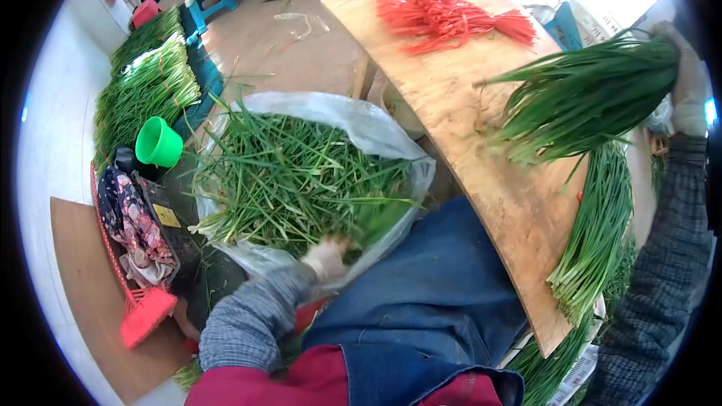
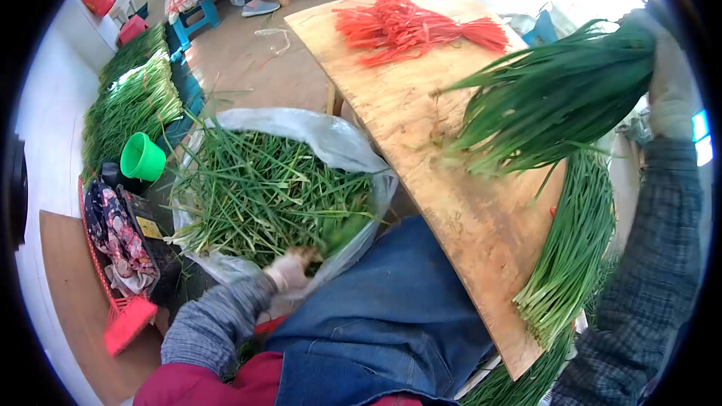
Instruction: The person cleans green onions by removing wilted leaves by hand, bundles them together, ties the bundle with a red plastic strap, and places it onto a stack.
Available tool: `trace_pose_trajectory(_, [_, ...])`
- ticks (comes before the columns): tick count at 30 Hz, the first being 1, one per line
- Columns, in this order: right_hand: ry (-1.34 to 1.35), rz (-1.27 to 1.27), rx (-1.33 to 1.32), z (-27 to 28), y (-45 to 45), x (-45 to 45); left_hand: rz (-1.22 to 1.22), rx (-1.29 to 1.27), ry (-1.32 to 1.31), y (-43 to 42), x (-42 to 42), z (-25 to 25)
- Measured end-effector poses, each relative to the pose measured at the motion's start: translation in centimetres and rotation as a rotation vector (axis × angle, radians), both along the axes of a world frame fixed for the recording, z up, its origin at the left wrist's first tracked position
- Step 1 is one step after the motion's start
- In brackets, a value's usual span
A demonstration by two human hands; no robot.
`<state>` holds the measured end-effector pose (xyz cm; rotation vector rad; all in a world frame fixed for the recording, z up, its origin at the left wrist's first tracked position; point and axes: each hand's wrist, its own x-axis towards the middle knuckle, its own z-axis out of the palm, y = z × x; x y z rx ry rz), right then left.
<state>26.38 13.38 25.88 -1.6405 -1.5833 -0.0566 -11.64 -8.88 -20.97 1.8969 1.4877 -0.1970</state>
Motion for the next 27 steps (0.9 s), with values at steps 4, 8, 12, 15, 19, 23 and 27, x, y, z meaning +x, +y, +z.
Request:
trace_pose_trajectory(4, [-0.005, -0.015, 0.0, -0.1, 0.0, 0.5, 0.068, 0.067, 0.086, -3.5, 1.9, -1.2])
trace_pose_trajectory(8, [0.018, -0.007, -0.012, -0.3, -0.2, 0.2, 0.493, 0.325, -0.258, 0.3, -3.7, -0.8])
trace_pose_trajectory(12, [0.048, -0.015, -0.007, -0.5, -0.5, 0.3, 0.999, 0.542, 0.017, 8.2, -13.3, 2.7])
trace_pose_trajectory(15, [0.058, -0.023, -0.003, -0.5, -0.5, 0.5, 1.333, 0.283, 0.13, 10.4, -19.5, -0.9])
trace_pose_trajectory(19, [0.072, -0.025, 0.004, -0.6, -0.8, 0.4, 0.76, -0.102, 0.271, 9.9, -9.7, -4.6])
trace_pose_trajectory(23, [0.083, -0.028, 0.006, -0.8, -0.9, 0.6, 0.476, -0.116, 0.265, 3.3, -5.3, -4.0])
trace_pose_trajectory(27, [0.121, -0.031, 0.017, -1.0, -1.1, 1.2, 0.444, -0.273, 0.4, -3.6, -9.5, -5.5])
